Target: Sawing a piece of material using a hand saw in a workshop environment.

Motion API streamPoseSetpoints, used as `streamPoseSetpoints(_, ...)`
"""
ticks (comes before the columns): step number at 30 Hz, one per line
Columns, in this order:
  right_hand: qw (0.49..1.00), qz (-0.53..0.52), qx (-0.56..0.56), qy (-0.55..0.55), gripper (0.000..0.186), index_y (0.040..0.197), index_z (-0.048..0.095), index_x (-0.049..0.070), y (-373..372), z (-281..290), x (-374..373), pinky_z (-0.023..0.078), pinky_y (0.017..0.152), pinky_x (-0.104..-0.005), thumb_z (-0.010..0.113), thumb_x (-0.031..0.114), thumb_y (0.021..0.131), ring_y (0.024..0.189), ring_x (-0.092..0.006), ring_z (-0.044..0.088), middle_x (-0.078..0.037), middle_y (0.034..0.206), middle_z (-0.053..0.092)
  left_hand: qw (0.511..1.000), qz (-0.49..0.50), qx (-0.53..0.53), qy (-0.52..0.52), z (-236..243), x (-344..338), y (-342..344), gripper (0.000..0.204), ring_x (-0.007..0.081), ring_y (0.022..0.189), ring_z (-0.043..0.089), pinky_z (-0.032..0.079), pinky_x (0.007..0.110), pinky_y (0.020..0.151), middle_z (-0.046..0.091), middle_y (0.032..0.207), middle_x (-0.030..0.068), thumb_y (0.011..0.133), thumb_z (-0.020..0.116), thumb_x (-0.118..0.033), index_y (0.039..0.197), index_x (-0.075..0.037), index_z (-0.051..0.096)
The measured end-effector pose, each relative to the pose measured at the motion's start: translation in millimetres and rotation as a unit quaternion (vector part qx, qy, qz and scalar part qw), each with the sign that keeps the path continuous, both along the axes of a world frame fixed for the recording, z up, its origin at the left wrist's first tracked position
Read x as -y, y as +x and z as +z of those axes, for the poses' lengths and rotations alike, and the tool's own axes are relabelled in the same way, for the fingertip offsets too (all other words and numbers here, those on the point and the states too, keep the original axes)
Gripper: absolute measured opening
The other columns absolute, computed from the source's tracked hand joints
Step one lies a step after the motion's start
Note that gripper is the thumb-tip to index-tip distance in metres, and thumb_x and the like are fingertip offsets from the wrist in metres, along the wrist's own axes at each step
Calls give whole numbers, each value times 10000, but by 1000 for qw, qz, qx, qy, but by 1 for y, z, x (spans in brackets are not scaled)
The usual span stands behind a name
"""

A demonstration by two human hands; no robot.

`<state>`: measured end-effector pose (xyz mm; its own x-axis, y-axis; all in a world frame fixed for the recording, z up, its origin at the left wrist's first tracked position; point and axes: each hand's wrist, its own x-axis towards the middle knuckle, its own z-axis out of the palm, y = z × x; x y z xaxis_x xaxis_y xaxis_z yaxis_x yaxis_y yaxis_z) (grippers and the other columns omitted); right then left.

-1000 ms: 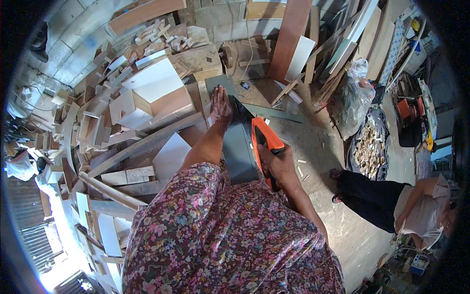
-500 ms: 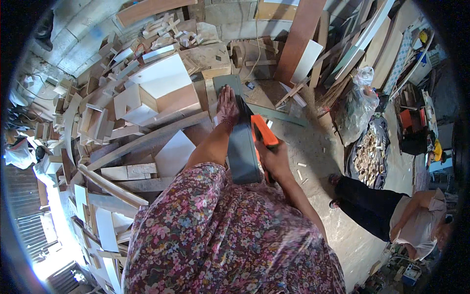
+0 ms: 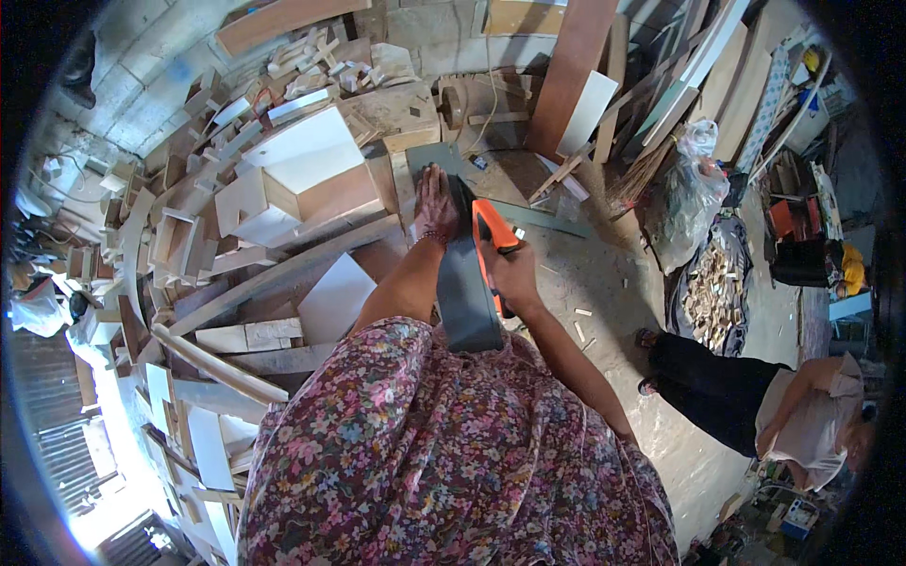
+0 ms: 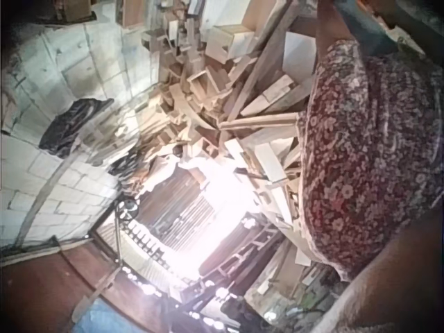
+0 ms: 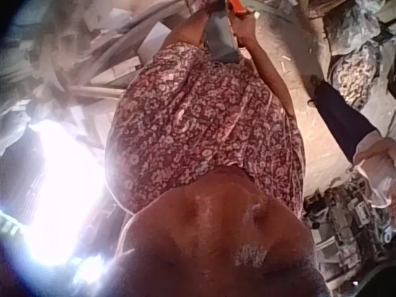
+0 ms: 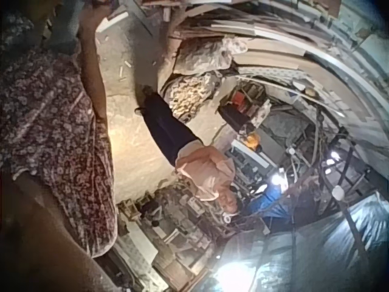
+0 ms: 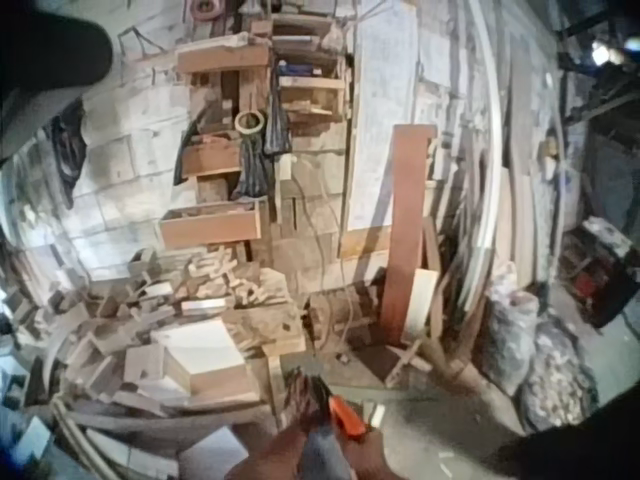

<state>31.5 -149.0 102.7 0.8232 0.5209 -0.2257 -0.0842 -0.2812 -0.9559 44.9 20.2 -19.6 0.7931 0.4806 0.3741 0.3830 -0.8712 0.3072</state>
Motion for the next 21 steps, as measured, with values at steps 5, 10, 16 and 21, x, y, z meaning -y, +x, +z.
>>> streamPoseSetpoints(5,999,-11,24,-23,217,824,555,-39,-24,23,23,409,534,-286,597,161,751,579,-101,498,-71,616,553,1000,5,-9,-2,-10,-12,5,512,309,1254,235,188,384,1038,247,1342,175,777,360,-127,1250,59,298)
streamPoseSetpoints(10,997,6,-46,-60,210,851,556,-34,-40,61,56,417,567,-278,593,148,754,613,-100,501,-69,649,558,1000,14,-9,13,-16,-12,-2,502,315,1239,262,203,382,1036,243,1345,175,769,350,-95,1245,58,305)
streamPoseSetpoints(16,999,-23,18,-20,167,780,553,-33,-5,5,10,409,542,-292,583,128,747,587,-96,483,-64,612,547,999,-5,25,20,-7,-5,7,512,306,1263,214,168,375,1050,220,1356,177,774,335,-101,1257,61,280)
streamPoseSetpoints(21,997,-23,75,9,164,757,543,-33,-14,6,5,404,527,-290,574,128,743,555,-94,456,-62,570,526,999,2,-39,12,-2,-3,-3,528,298,1277,181,149,377,1053,219,1358,174,778,337,-121,1274,46,263)
